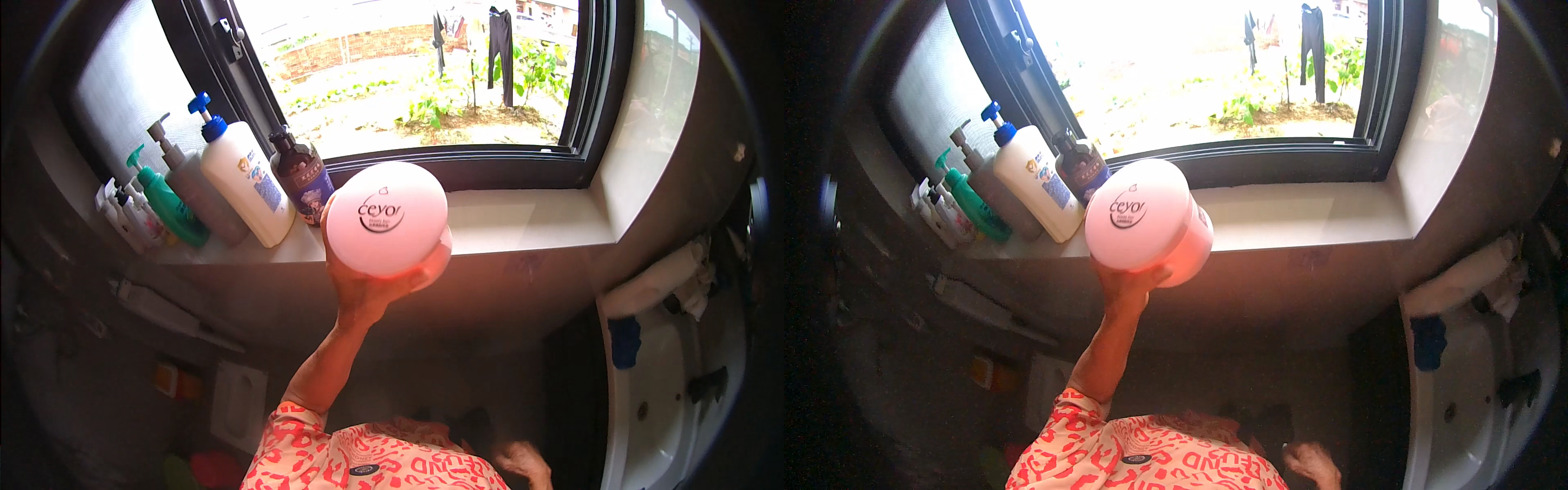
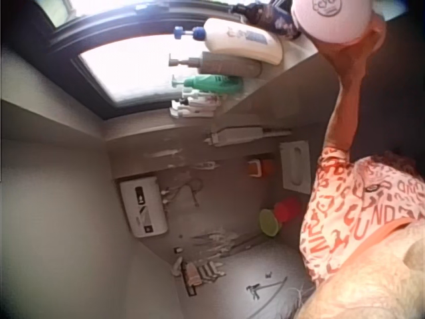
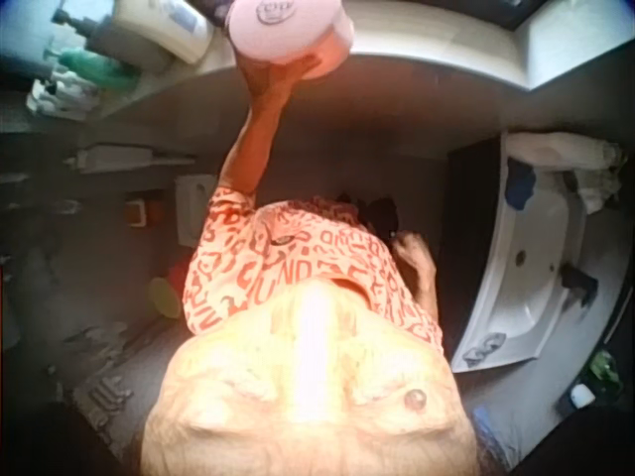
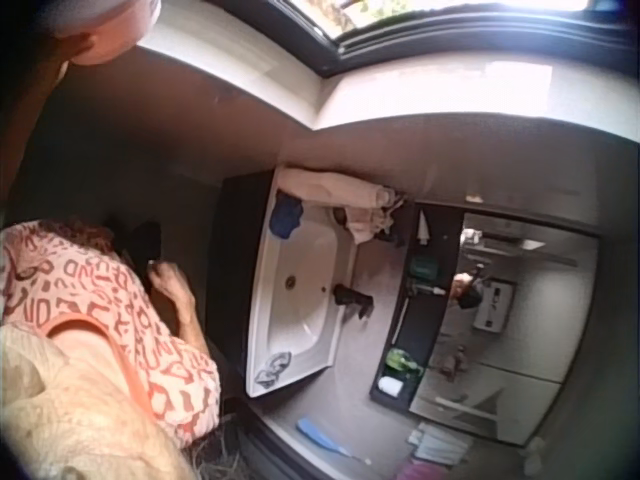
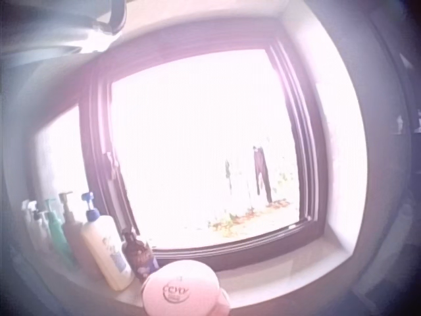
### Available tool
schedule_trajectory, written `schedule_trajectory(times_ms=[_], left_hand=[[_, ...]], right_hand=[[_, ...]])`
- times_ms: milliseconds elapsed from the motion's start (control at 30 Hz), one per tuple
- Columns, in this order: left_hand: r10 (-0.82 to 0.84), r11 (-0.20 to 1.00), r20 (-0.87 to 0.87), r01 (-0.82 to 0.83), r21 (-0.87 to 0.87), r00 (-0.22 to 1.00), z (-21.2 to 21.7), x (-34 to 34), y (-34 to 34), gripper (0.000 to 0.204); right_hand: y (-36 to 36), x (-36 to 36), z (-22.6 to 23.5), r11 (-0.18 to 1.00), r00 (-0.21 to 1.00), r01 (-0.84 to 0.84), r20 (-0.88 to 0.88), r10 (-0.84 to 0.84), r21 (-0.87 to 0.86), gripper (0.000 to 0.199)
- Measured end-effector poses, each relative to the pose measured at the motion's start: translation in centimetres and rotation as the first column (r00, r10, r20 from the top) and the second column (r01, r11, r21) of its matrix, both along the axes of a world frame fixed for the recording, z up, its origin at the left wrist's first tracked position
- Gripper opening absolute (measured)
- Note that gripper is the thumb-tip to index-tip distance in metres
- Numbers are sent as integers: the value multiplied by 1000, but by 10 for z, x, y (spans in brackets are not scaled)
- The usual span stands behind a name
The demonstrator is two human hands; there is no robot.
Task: The person wipes a pink container with a cloth, then cleans the window sill and the wall next to it. They rinse the cloth in the sink and use a blue cloth to wipe the wall and the cabinet under the sink.
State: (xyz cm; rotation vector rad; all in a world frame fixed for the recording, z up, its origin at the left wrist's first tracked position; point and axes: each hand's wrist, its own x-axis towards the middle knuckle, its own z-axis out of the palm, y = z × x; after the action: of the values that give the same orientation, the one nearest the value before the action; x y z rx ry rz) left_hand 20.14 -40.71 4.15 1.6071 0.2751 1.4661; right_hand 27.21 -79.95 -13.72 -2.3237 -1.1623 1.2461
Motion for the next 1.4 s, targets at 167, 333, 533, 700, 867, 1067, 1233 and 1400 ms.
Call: schedule_trajectory(times_ms=[167,333,533,700,867,1067,1233,1400], left_hand=[[-40,999,-77,39,-17,996,21,19,-1,91],[16,998,-117,-23,-62,993,19,29,4,86],[66,985,-102,-81,-152,993,19,38,9,85],[215,961,-147,-237,-145,965,7,42,23,89],[220,969,-100,-230,-95,970,3,41,28,103],[279,960,-56,-280,-9,959,-5,44,20,101],[473,869,-50,-457,189,880,-6,33,1,91],[502,698,35,-429,574,864,-33,29,-13,72]], right_hand=[[105,38,115,438,904,-218,350,-246,872,38],[222,52,177,247,763,-423,490,-421,872,53],[306,60,181,297,827,-351,443,-345,888,63],[327,63,175,299,904,-238,324,-281,924,63],[339,62,171,403,892,-213,345,-292,890,66],[345,63,166,451,810,-232,428,-401,862,64],[344,59,168,363,793,-262,414,-447,894,47],[279,59,133,7,713,-332,256,-652,943,30]])
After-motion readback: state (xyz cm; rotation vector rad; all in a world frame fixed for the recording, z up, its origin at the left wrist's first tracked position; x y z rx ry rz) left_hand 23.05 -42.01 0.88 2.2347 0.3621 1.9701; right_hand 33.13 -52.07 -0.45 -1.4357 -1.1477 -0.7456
